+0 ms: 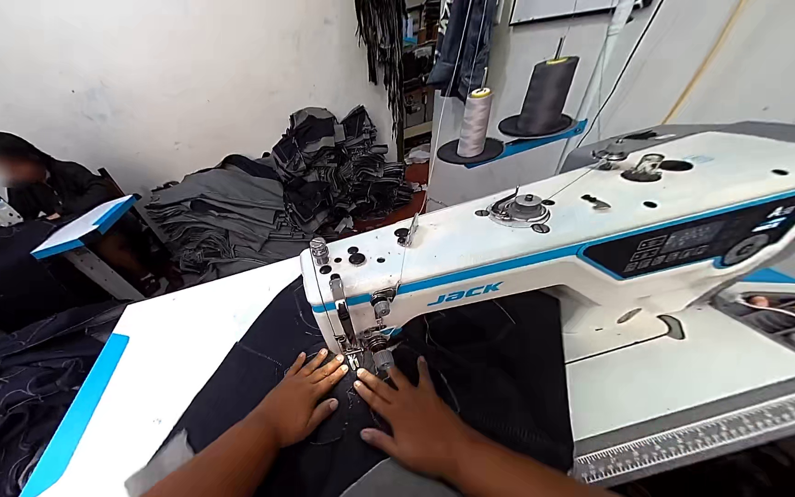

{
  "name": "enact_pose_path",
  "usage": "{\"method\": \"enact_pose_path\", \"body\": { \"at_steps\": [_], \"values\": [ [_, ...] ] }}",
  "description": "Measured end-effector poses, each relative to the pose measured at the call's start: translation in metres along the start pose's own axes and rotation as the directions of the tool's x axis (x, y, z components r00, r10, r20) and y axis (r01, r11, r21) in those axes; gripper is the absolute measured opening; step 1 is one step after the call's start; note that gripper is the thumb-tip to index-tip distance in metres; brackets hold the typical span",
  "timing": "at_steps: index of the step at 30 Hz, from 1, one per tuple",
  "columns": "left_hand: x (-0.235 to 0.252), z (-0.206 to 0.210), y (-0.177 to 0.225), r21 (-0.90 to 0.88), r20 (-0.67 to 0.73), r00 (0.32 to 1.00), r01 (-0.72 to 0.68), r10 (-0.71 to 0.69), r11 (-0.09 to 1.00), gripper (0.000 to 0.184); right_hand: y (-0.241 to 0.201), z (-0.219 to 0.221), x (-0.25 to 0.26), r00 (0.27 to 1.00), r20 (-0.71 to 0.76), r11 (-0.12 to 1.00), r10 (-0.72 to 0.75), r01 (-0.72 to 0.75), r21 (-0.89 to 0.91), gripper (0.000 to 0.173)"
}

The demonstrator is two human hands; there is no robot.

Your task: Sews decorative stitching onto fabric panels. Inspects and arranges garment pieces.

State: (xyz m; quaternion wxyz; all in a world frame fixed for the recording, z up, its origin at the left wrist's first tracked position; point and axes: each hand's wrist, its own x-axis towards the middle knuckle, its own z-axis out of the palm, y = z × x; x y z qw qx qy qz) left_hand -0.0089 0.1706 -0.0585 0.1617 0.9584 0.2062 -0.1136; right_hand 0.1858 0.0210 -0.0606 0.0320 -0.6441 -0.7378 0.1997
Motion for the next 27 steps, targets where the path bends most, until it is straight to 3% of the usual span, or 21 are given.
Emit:
{"method": "enact_pose_path", "body": {
  "at_steps": [4, 7, 9, 12, 15, 18, 22, 27],
  "values": [
    [0.001, 0.010, 0.051, -0.064, -0.028, 0.949, 0.311, -0.313, 0.948, 0.059, 0.062, -0.019, 0.015, 0.959, 0.079, 0.957, -0.274, 0.280, -0.081, 0.065],
    [0.008, 0.007, 0.067, -0.050, 0.015, 0.907, 0.421, -0.421, 0.906, 0.062, 0.080, -0.039, 0.032, 0.929, 0.175, 0.910, -0.326, 0.358, -0.208, 0.062],
    [0.008, 0.006, 0.069, -0.036, 0.023, 0.897, 0.443, -0.442, 0.896, 0.064, 0.053, -0.060, 0.032, 0.947, 0.270, 0.948, -0.176, 0.237, -0.213, 0.058],
    [0.009, 0.004, 0.074, -0.031, 0.018, 0.889, 0.457, -0.457, 0.889, 0.063, -0.029, -0.077, 0.012, 0.921, 0.363, 0.989, 0.141, -0.112, -0.101, 0.056],
    [0.009, 0.004, 0.082, -0.027, 0.039, 0.875, 0.483, -0.482, 0.875, 0.061, -0.053, -0.030, -0.004, 0.948, 0.222, 0.969, 0.226, -0.242, 0.044, 0.057],
    [-0.001, 0.000, 0.084, -0.025, 0.065, 0.895, 0.443, -0.441, 0.896, 0.062, -0.016, -0.007, -0.005, 0.992, 0.067, 0.993, 0.111, -0.113, 0.032, 0.057],
    [-0.018, 0.011, 0.094, -0.003, 0.080, 0.929, 0.362, -0.360, 0.932, 0.066, 0.036, -0.025, 0.006, 0.984, 0.137, 0.994, -0.110, 0.113, -0.011, 0.054],
    [0.000, 0.004, 0.113, 0.045, 0.133, 0.879, 0.457, -0.459, 0.888, 0.075, 0.069, -0.038, 0.035, 0.958, 0.134, 0.956, -0.253, 0.269, -0.116, 0.047]
  ]
}}
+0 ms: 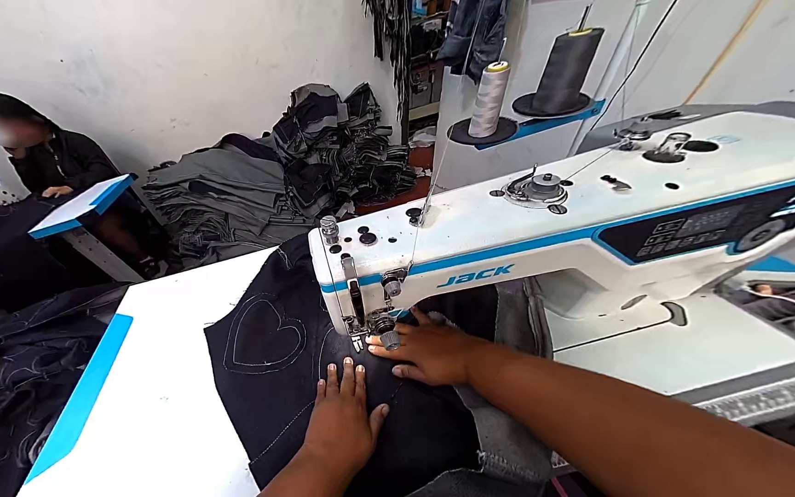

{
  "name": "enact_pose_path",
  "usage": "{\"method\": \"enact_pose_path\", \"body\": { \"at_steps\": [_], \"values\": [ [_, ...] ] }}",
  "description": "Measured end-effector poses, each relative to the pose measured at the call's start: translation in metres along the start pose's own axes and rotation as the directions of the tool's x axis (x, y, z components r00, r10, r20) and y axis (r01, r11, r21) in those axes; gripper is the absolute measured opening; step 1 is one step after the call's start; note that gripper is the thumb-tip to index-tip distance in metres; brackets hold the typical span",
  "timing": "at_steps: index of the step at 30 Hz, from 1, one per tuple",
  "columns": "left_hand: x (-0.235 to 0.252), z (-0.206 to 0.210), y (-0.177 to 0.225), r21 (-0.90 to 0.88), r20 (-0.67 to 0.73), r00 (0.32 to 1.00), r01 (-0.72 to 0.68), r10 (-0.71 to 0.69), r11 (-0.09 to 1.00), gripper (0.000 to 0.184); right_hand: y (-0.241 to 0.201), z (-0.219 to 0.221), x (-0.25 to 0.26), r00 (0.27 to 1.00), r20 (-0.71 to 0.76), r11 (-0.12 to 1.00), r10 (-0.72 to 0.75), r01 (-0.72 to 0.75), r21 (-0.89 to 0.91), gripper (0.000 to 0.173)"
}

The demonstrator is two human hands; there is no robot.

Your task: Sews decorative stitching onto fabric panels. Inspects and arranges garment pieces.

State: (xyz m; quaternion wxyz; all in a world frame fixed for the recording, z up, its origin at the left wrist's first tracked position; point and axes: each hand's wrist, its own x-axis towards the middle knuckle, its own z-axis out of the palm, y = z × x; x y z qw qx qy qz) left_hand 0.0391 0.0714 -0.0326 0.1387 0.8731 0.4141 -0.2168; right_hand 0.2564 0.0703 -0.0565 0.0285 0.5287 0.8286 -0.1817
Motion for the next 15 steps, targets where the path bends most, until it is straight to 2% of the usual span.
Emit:
{"method": "enact_pose_path", "body": {
  "at_steps": [5, 7, 10, 15],
  "values": [
    [0.010, -0.007, 0.019, 0.039, 0.002, 0.998, 0.057, -0.058, 0.998, 0.083, 0.009, -0.007, 0.005, 1.000, -0.017, 0.999, -0.025, 0.024, -0.034, 0.044],
    [0.012, 0.000, 0.027, 0.034, -0.049, 0.998, 0.031, -0.029, 0.999, 0.080, 0.010, -0.005, 0.005, 0.999, -0.021, 0.999, -0.032, 0.032, -0.030, 0.044],
    [0.017, 0.025, 0.029, -0.072, -0.247, 0.969, -0.027, 0.008, 0.997, 0.075, 0.012, -0.002, 0.006, 0.999, -0.026, 0.999, -0.032, 0.031, -0.038, 0.044],
    [0.015, 0.031, 0.002, -0.133, -0.288, 0.948, -0.178, 0.134, 0.975, 0.072, 0.000, -0.003, -0.001, 0.997, -0.043, 0.997, 0.060, -0.058, 0.050, 0.045]
  ]
}}
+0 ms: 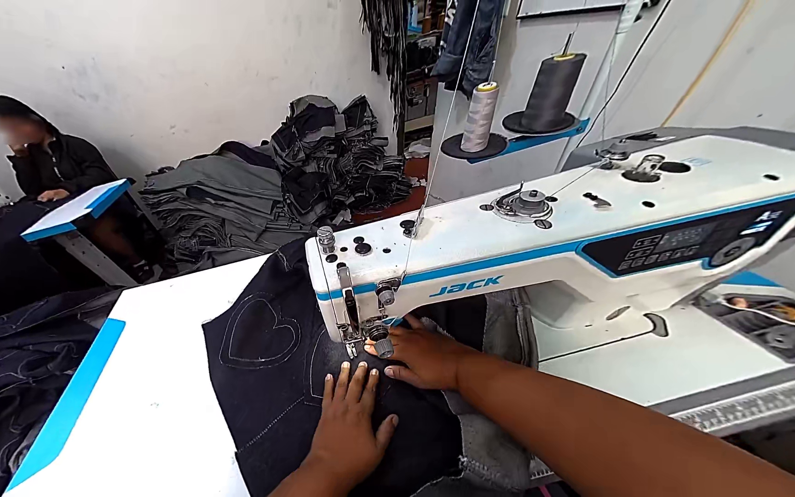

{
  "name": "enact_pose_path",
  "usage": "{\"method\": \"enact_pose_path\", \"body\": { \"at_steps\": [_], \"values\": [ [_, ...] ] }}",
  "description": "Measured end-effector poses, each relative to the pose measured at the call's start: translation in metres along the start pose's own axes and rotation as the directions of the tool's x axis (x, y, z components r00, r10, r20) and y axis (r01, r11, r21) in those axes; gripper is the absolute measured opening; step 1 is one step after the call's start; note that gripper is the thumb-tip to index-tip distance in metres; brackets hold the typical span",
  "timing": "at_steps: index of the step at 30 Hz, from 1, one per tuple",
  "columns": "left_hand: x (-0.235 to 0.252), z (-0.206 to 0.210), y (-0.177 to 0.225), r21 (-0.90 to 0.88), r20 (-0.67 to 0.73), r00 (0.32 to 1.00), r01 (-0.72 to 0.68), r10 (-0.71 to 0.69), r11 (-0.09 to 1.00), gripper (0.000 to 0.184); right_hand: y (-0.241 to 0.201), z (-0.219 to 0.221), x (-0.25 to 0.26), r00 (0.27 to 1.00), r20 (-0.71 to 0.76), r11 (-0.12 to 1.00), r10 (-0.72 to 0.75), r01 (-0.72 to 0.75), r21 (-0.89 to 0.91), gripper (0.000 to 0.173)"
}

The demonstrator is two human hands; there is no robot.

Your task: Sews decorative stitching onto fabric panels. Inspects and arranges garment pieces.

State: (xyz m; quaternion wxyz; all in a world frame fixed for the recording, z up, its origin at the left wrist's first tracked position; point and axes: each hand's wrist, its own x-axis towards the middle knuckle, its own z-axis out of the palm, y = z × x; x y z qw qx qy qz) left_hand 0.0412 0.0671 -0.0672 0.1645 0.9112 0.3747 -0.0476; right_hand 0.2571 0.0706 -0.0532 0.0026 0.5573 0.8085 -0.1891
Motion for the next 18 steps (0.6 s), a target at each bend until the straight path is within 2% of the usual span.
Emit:
{"method": "enact_pose_path", "body": {
  "at_steps": [3, 5, 6, 8, 10, 12, 15, 18],
  "values": [
    [-0.003, -0.007, -0.031, -0.014, 0.017, 0.986, -0.168, 0.169, 0.986, 0.071, -0.019, -0.011, -0.011, 0.988, 0.104, 0.994, 0.111, -0.112, 0.011, 0.053],
    [0.001, -0.018, -0.061, -0.013, 0.087, 0.940, -0.329, 0.329, 0.944, 0.070, -0.036, -0.011, -0.016, 0.975, 0.152, 0.986, 0.164, -0.165, -0.007, 0.061],
    [0.007, -0.024, -0.081, -0.012, 0.120, 0.894, -0.434, 0.432, 0.901, 0.069, -0.048, -0.007, -0.018, 0.968, 0.164, 0.982, 0.189, -0.191, -0.004, 0.067],
    [0.029, -0.035, -0.126, 0.017, 0.170, 0.743, -0.659, 0.647, 0.752, 0.068, -0.080, 0.001, -0.015, 0.952, 0.169, 0.965, 0.256, -0.261, 0.006, 0.079],
    [0.055, -0.049, -0.154, 0.051, 0.259, 0.594, -0.796, 0.762, 0.604, 0.064, -0.114, 0.010, -0.007, 0.925, 0.154, 0.934, 0.348, -0.356, 0.024, 0.085],
    [0.072, -0.058, -0.165, 0.064, 0.289, 0.512, -0.853, 0.809, 0.518, 0.060, -0.131, 0.016, 0.003, 0.897, 0.144, 0.906, 0.418, -0.423, 0.008, 0.084],
    [0.081, -0.066, -0.167, 0.052, 0.346, 0.473, -0.872, 0.810, 0.487, 0.061, -0.130, 0.022, 0.005, 0.903, 0.105, 0.908, 0.417, -0.419, 0.003, 0.081],
    [0.083, -0.064, -0.170, 0.055, 0.306, 0.450, -0.888, 0.839, 0.456, 0.066, -0.127, 0.023, 0.005, 0.909, 0.112, 0.915, 0.401, -0.402, -0.015, 0.082]
  ]
}}
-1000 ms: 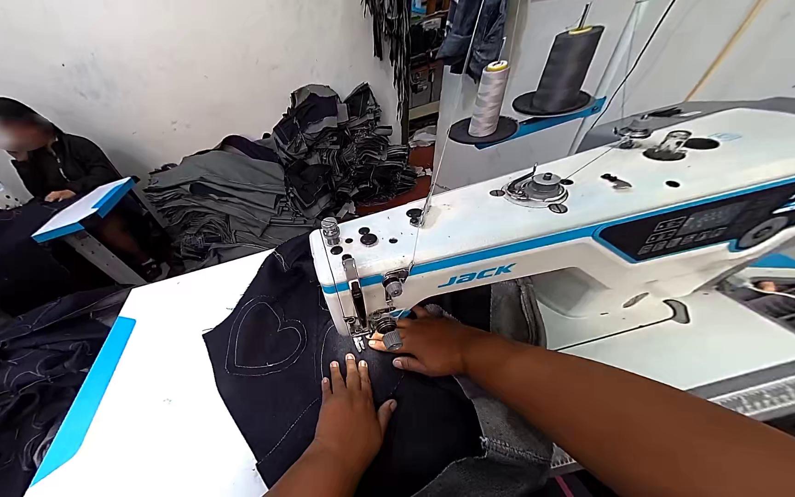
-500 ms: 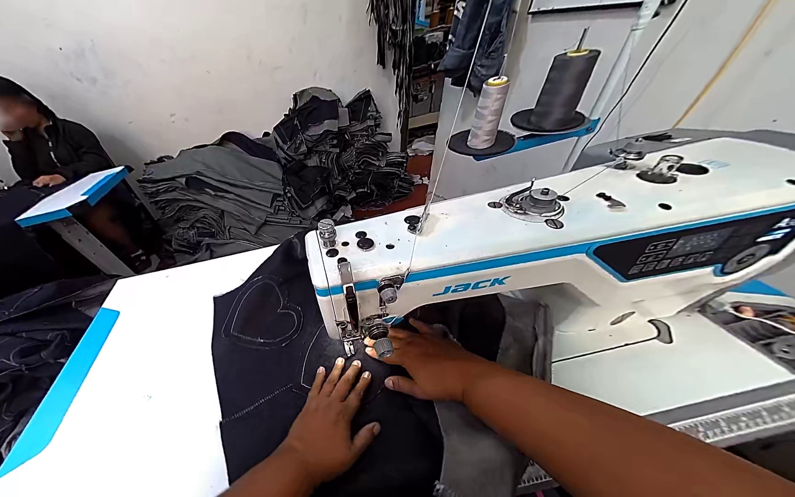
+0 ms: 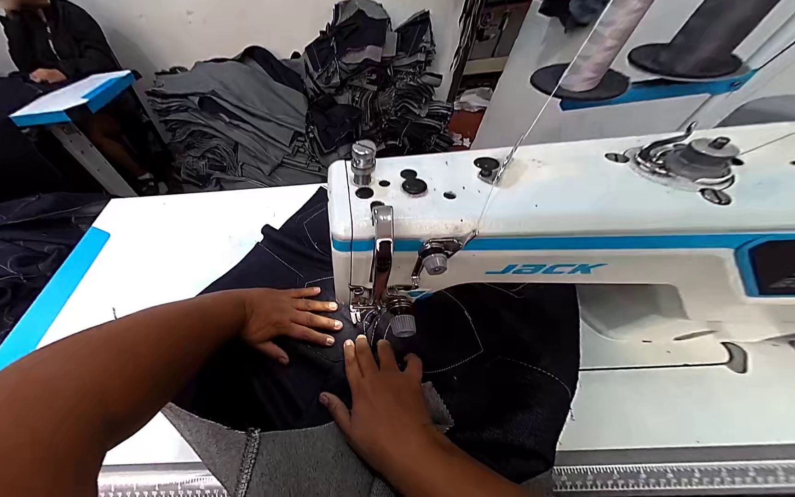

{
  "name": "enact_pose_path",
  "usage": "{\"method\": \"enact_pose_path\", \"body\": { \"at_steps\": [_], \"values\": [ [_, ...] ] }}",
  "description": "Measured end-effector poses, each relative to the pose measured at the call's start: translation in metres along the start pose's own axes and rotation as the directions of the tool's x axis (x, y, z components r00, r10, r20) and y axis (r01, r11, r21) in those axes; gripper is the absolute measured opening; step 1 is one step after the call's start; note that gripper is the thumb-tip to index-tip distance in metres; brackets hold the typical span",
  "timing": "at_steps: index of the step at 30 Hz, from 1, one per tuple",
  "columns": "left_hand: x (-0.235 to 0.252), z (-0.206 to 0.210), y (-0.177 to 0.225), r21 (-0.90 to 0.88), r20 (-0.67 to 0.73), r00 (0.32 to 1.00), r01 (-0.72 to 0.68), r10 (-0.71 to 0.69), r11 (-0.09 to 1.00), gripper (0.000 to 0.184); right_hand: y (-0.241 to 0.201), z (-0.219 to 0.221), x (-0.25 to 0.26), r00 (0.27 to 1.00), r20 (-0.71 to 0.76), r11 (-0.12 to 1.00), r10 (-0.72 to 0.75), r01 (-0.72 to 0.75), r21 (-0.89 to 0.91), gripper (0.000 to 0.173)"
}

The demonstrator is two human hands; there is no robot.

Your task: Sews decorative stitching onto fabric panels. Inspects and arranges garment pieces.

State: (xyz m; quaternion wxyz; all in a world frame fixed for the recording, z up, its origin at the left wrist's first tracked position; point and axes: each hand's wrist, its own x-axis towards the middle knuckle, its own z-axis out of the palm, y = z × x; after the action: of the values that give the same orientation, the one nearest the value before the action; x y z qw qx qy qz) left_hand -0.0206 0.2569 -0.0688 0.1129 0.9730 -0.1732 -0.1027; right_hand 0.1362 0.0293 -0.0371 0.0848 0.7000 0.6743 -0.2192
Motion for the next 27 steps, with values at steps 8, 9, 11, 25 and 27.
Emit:
{"method": "enact_pose_path", "body": {
  "at_steps": [8, 9, 11, 25, 27],
  "values": [
    [0.002, 0.022, 0.037, 0.043, -0.166, 0.933, 0.329, -0.318, 0.943, 0.079, 0.052, 0.008, 0.015, 0.959, -0.183, 0.975, -0.216, 0.199, -0.103, 0.080],
    [0.007, 0.027, 0.048, 0.036, -0.201, 0.900, 0.401, -0.386, 0.915, 0.080, 0.067, 0.008, 0.021, 0.929, -0.215, 0.951, -0.301, 0.277, -0.135, 0.077],
    [0.018, 0.030, 0.068, -0.002, -0.207, 0.832, 0.525, -0.514, 0.851, 0.080, 0.091, -0.002, 0.028, 0.894, -0.177, 0.908, -0.412, 0.384, -0.170, 0.071],
    [0.023, 0.032, 0.060, -0.067, -0.252, 0.841, 0.478, -0.479, 0.876, 0.073, 0.074, 0.022, 0.020, 0.928, -0.284, 0.967, -0.240, 0.255, 0.016, 0.066],
    [0.031, 0.028, 0.068, -0.093, -0.218, 0.791, 0.566, -0.571, 0.819, 0.072, 0.088, 0.012, 0.028, 0.904, -0.289, 0.946, -0.316, 0.322, -0.028, 0.062]
  ]
}}
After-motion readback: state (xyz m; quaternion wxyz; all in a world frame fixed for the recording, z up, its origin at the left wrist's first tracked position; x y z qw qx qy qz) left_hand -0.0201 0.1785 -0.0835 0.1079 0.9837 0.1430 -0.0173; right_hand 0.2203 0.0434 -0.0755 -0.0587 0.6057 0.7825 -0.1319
